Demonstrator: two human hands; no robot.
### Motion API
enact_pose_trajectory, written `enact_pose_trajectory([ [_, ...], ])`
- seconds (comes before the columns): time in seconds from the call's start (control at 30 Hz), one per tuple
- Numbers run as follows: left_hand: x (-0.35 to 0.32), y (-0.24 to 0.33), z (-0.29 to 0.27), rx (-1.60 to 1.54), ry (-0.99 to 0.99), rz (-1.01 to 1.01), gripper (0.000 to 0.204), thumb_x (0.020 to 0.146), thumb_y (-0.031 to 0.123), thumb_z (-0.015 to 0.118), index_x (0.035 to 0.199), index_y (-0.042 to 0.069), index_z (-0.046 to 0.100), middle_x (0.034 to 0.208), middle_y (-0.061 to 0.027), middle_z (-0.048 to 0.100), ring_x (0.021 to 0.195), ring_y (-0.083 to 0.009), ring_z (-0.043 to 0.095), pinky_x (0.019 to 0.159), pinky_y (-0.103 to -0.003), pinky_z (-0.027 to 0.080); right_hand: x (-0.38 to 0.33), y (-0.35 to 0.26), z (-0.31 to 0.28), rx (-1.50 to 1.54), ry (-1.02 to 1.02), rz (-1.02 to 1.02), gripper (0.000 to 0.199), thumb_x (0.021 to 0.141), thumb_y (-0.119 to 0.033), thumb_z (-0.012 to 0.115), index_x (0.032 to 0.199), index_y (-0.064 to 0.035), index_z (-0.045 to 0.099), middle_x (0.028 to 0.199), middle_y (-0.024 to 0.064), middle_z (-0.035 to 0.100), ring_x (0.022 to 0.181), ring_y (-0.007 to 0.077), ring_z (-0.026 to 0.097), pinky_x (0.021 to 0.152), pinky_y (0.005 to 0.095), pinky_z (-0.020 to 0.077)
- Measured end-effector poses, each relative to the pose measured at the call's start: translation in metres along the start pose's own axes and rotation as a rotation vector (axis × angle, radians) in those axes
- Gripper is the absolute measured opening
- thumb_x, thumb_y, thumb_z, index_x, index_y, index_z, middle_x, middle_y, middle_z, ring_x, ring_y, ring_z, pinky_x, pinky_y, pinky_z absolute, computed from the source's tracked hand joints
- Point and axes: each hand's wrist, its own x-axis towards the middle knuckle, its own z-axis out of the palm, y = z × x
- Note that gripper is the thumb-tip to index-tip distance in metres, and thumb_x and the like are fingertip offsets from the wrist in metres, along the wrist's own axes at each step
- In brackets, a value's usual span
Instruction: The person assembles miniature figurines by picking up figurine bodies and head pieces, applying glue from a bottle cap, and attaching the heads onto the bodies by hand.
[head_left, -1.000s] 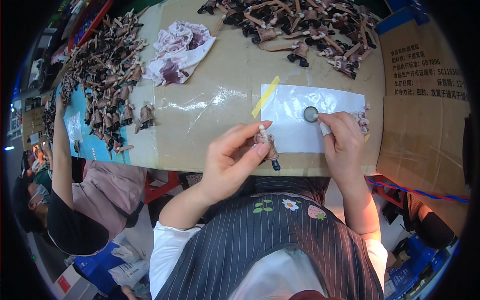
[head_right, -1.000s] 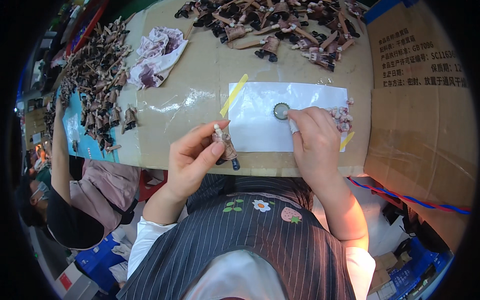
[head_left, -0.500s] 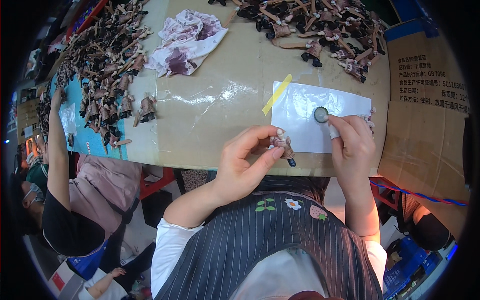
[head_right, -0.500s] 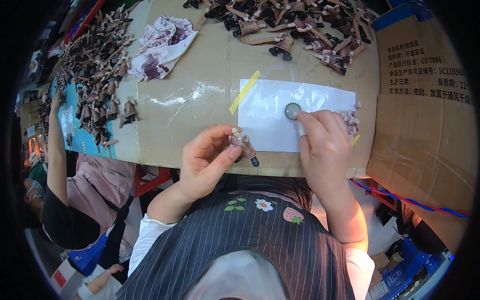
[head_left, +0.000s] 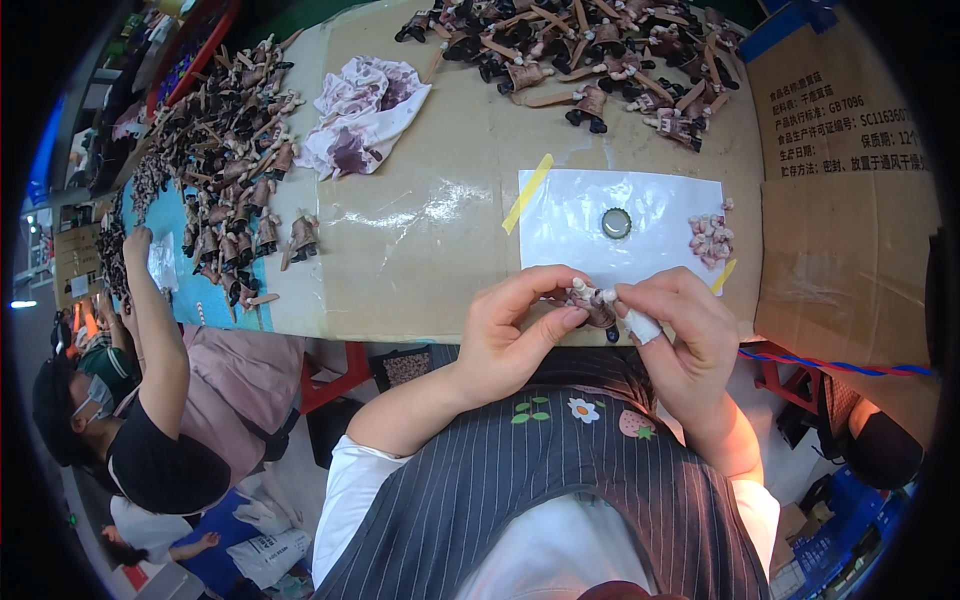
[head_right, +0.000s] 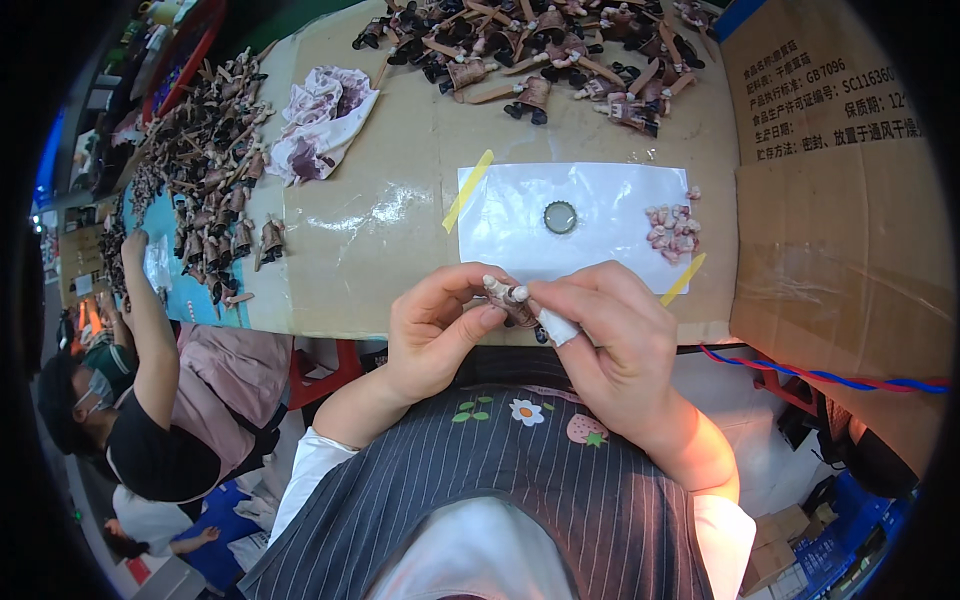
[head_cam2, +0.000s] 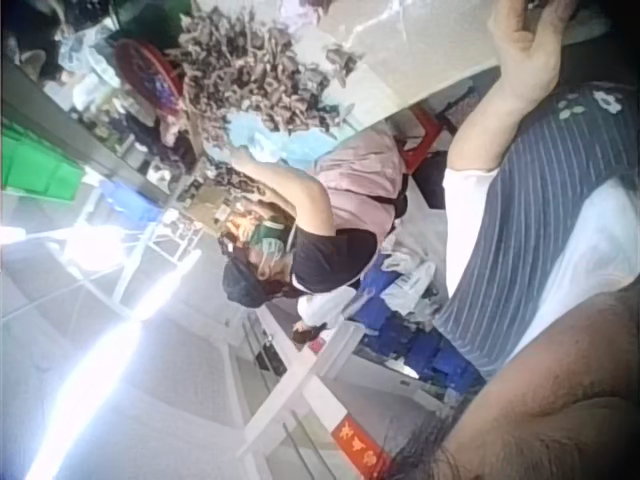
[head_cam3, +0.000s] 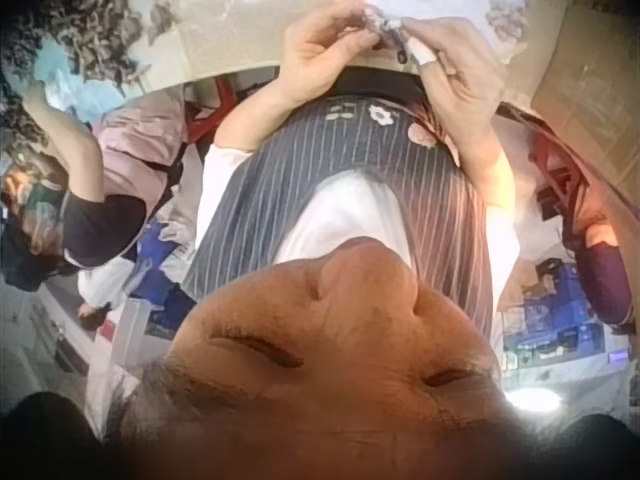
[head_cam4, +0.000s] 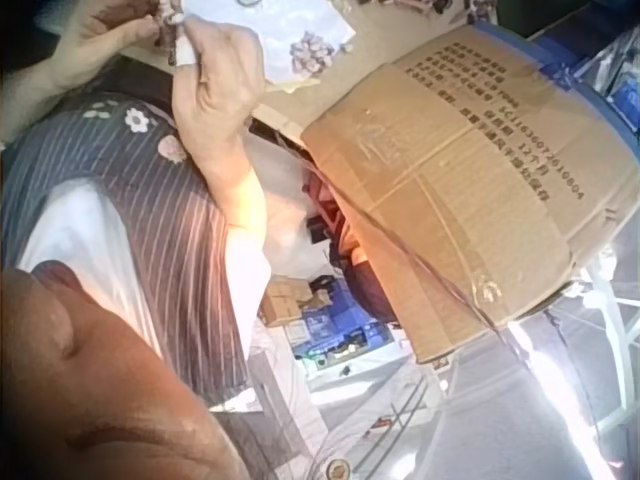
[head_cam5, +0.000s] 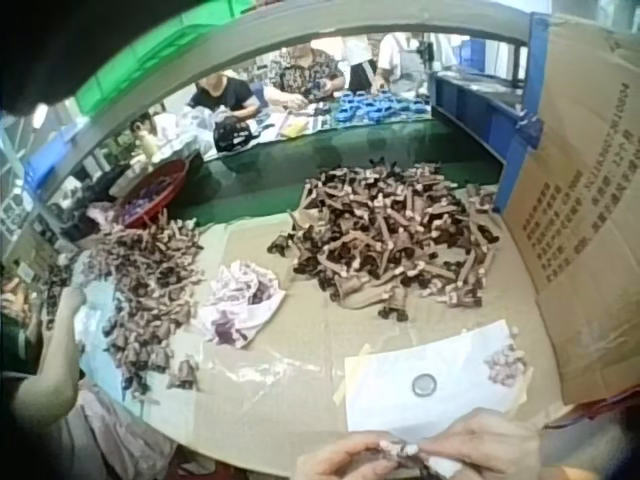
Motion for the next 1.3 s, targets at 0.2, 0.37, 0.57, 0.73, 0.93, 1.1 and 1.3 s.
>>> enact_pose_trajectory([
  [0.2,0.002,0.006,-0.002,0.318,-0.047,0.156,0.024,0.085,-0.005,0.064,0.109,-0.004,0.062,0.1,-0.014,0.067,0.09,-0.0219,0.066,0.079,-0.031,0.053,-0.006,0.001,0.0,-0.109,-0.043,-0.045,0.035,0.066,0.012,0.059,0.098,0.0013,0.069,0.086,0.0131,0.065,0.076,0.0285,0.064,0.068,0.0351,0.051],
  [0.37,0.001,0.015,0.002,0.634,-0.098,0.413,0.032,0.079,-0.006,0.067,0.111,-0.005,0.062,0.098,-0.0169,0.066,0.085,-0.0296,0.066,0.074,-0.034,0.053,-0.007,-0.004,-0.013,-0.167,-0.157,-0.129,0.04,0.061,0.009,0.06,0.1,0.0028,0.066,0.086,0.0137,0.064,0.075,0.0297,0.063,0.066,0.0366,0.0506],
  [0.57,-0.01,0.015,0.012,0.753,-0.078,0.583,0.034,0.071,-0.009,0.068,0.104,-0.011,0.061,0.097,-0.0199,0.065,0.082,-0.0336,0.065,0.071,-0.037,0.054,-0.016,-0.011,-0.015,-0.227,-0.227,-0.276,0.046,0.055,0.005,0.064,0.102,0.0055,0.064,0.083,0.0132,0.062,0.07,0.0286,0.061,0.058,0.0362,0.05],
  [0.73,-0.017,0.017,0.012,0.8,-0.123,0.621,0.034,0.069,-0.012,0.069,0.102,-0.012,0.06,0.091,-0.0227,0.065,0.077,-0.0331,0.067,0.067,-0.035,0.055,-0.025,-0.009,-0.011,-0.192,-0.191,-0.328,0.04,0.059,0.006,0.065,0.099,0.007,0.064,0.081,0.0122,0.062,0.064,0.0257,0.06,0.053,0.0327,0.0493],
  [0.93,-0.022,0.016,0.011,0.785,-0.154,0.677,0.034,0.067,-0.012,0.07,0.1,-0.012,0.059,0.091,-0.0234,0.064,0.076,-0.0335,0.066,0.066,-0.036,0.055,-0.028,-0.007,-0.009,-0.163,-0.175,-0.433,0.028,0.067,0.004,0.067,0.094,0.0088,0.064,0.08,0.013,0.061,0.063,0.0223,0.06,0.054,0.029,0.0505],
  [1.1,-0.023,0.017,0.01,0.798,-0.182,0.694,0.036,0.067,-0.011,0.071,0.101,-0.012,0.059,0.092,-0.024,0.063,0.076,-0.034,0.066,0.067,-0.038,0.055,-0.027,-0.003,-0.008,-0.156,-0.19,-0.513,0.031,0.068,-0.003,0.069,0.094,0.0106,0.063,0.08,0.0133,0.06,0.064,0.0214,0.06,0.055,0.0282,0.0509],
  [1.3,-0.023,0.016,0.011,0.794,-0.176,0.696,0.037,0.066,-0.012,0.07,0.101,-0.012,0.059,0.092,-0.0238,0.063,0.076,-0.0337,0.066,0.067,-0.038,0.055,-0.026,-0.005,-0.008,-0.192,-0.169,-0.544,0.032,0.068,-0.004,0.069,0.095,0.011,0.062,0.082,0.0145,0.06,0.064,0.0216,0.06,0.054,0.0283,0.0508],
])
